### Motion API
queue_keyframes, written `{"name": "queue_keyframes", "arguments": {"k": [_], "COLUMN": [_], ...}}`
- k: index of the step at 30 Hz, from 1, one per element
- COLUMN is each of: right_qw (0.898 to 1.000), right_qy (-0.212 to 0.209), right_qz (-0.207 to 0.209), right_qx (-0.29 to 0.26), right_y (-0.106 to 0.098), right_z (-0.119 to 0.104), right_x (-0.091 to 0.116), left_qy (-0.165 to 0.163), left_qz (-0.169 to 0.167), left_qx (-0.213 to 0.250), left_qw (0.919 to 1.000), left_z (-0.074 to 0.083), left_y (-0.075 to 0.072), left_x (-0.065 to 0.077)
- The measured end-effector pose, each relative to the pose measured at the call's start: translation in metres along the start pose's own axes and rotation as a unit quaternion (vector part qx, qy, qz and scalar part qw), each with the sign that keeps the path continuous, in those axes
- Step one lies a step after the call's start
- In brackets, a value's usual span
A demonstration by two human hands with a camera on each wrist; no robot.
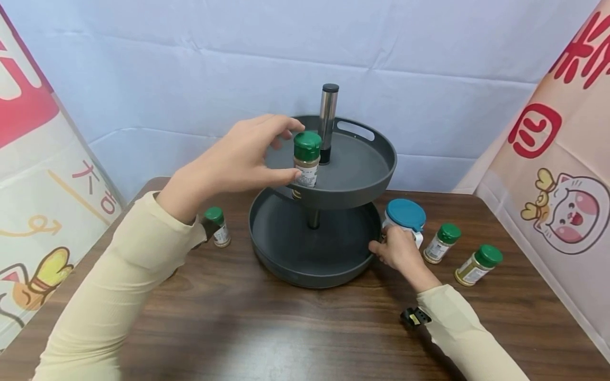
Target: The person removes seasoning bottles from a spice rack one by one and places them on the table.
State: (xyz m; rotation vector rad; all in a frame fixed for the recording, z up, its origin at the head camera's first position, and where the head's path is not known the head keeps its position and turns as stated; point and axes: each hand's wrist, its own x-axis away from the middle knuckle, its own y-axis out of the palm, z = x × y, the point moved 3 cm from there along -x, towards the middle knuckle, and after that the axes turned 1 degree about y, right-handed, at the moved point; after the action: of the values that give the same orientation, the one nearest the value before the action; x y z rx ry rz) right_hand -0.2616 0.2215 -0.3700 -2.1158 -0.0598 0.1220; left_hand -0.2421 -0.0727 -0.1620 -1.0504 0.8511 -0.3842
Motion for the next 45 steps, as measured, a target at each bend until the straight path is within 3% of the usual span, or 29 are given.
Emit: {"name": "queue_keyframes", "arguments": {"k": [7, 15, 19, 36, 45], "right_qw": [1.0, 1.0, 1.0, 1.0, 1.0], "right_qy": [0.007, 0.013, 0.011, 0.013, 0.011], "right_qz": [-0.004, -0.008, -0.006, -0.012, -0.014], "right_qx": [0.011, 0.011, 0.008, 0.003, -0.002], "right_y": [0.0, -0.002, -0.002, 0.0, 0.0], "right_z": [0.0, -0.001, -0.001, 0.0, 0.0], "right_x": [0.0, 0.0, 0.0, 0.0, 0.001], "left_qy": [0.023, 0.019, 0.007, 0.014, 0.041], "left_qz": [0.01, 0.011, 0.0, -0.016, 0.045], "left_qx": [0.049, 0.099, 0.096, 0.071, 0.069], "left_qw": [0.9985, 0.9949, 0.9954, 0.9973, 0.9958], "left_z": [0.002, 0.003, 0.004, 0.005, 0.007], "left_y": [0.008, 0.015, 0.017, 0.018, -0.004], "left_x": [-0.011, -0.02, -0.024, -0.026, -0.022]}}
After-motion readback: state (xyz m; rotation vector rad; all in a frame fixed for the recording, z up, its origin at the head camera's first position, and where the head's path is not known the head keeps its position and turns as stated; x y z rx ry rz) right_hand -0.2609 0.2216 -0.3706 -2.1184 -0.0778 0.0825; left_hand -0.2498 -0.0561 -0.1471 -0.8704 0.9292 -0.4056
